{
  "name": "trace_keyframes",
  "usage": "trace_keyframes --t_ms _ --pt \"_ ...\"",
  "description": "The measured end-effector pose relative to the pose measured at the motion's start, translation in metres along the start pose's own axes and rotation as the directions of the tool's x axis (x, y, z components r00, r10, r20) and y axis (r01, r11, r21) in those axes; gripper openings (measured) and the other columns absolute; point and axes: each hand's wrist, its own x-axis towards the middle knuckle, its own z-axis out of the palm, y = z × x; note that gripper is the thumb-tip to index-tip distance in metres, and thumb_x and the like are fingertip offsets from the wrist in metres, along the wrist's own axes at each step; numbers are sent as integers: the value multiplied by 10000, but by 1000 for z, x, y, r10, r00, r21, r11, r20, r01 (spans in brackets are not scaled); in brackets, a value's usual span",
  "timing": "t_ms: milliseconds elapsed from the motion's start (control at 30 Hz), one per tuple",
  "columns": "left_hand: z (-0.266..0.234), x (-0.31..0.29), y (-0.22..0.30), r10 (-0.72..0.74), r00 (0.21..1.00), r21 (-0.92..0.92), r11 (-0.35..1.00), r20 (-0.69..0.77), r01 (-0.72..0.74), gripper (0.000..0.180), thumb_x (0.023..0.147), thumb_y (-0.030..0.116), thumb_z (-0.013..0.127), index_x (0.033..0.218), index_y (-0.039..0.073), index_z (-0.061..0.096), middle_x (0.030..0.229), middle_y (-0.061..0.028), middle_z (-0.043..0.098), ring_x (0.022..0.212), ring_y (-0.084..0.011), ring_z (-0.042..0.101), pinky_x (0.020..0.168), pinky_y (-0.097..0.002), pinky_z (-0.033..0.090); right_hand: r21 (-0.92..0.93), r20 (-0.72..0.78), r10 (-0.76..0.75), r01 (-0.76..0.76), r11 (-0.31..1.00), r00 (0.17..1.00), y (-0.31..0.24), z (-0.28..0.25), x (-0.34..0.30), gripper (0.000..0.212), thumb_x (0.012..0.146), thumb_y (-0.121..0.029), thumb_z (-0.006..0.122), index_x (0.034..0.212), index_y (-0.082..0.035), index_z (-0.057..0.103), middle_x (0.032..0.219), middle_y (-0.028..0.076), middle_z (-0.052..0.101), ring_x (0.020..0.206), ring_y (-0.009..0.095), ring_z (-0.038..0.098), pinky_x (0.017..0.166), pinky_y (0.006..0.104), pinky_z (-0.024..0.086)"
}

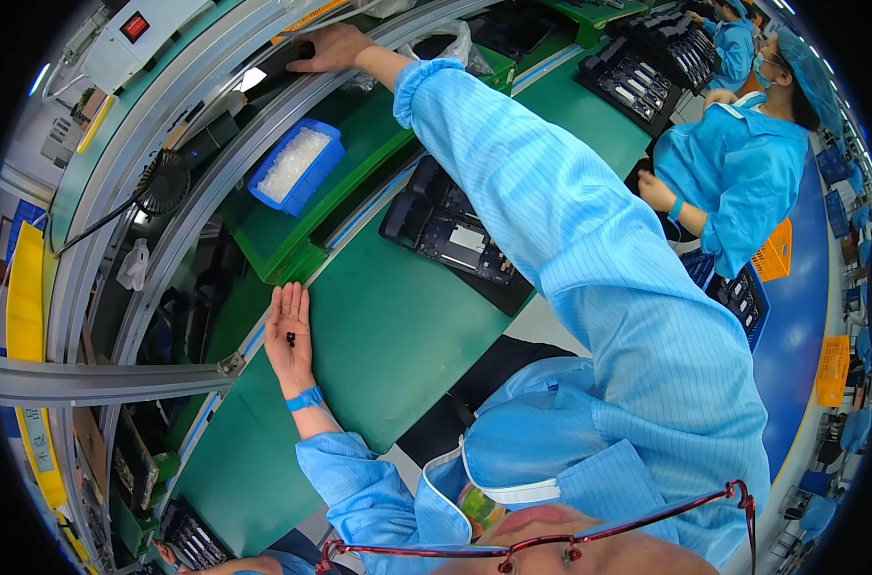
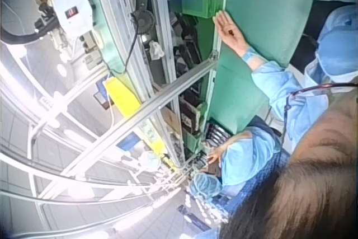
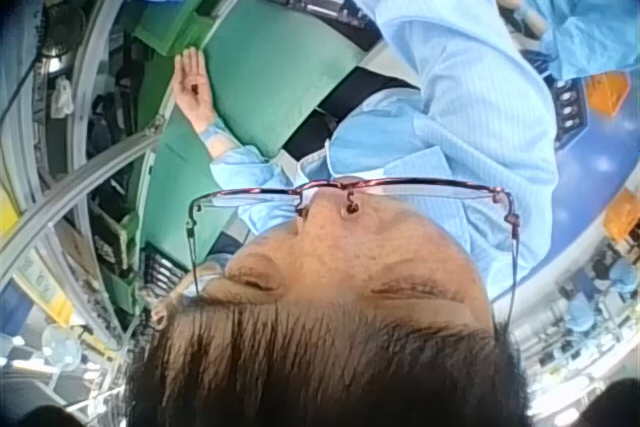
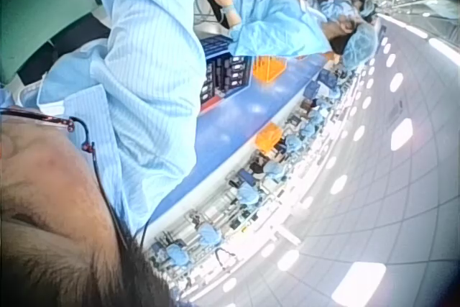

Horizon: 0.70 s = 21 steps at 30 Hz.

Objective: Inserting small rubber components into the rear casing of electronic devices on an assembly line.

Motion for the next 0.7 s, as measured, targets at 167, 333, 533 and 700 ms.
trace_keyframes --t_ms 167,333,533,700 --pt "2 3 -1 -7 1000 -18 1000 23 7 444 1053 86 445 1449 -114 416 1470 -286 478 1416 -393 435 1245 -500 327 -5 3 30 -30 1000 1000 3 -3 2 639 857 -678 612 1248 -183 716 1168 102 733 1073 299 689 978 372 538" --pt "6 -1 0 14 997 18 1000 -78 -12 455 1050 84 440 1455 -119 405 1474 -292 470 1425 -399 418 1251 -504 315 21 35 23 -24 1000 999 -4 -5 0 610 858 -661 623 1223 -183 724 1142 107 737 1060 296 692 965 374 541" --pt "3 1 0 2 1000 -4 1000 -30 -3 445 1050 81 439 1447 -120 412 1466 -291 479 1413 -398 436 1247 -503 322 34 38 13 -14 999 999 -1 -10 0 647 836 -656 617 1272 -188 712 1201 110 726 1100 321 684 959 392 544" --pt "5 0 -1 7 999 9 1000 -54 -7 441 1051 84 439 1440 -123 419 1458 -291 487 1407 -396 443 1246 -501 325 30 31 29 -30 999 999 -2 -8 -1 650 832 -657 619 1277 -192 710 1204 103 726 1101 321 685 960 391 546"
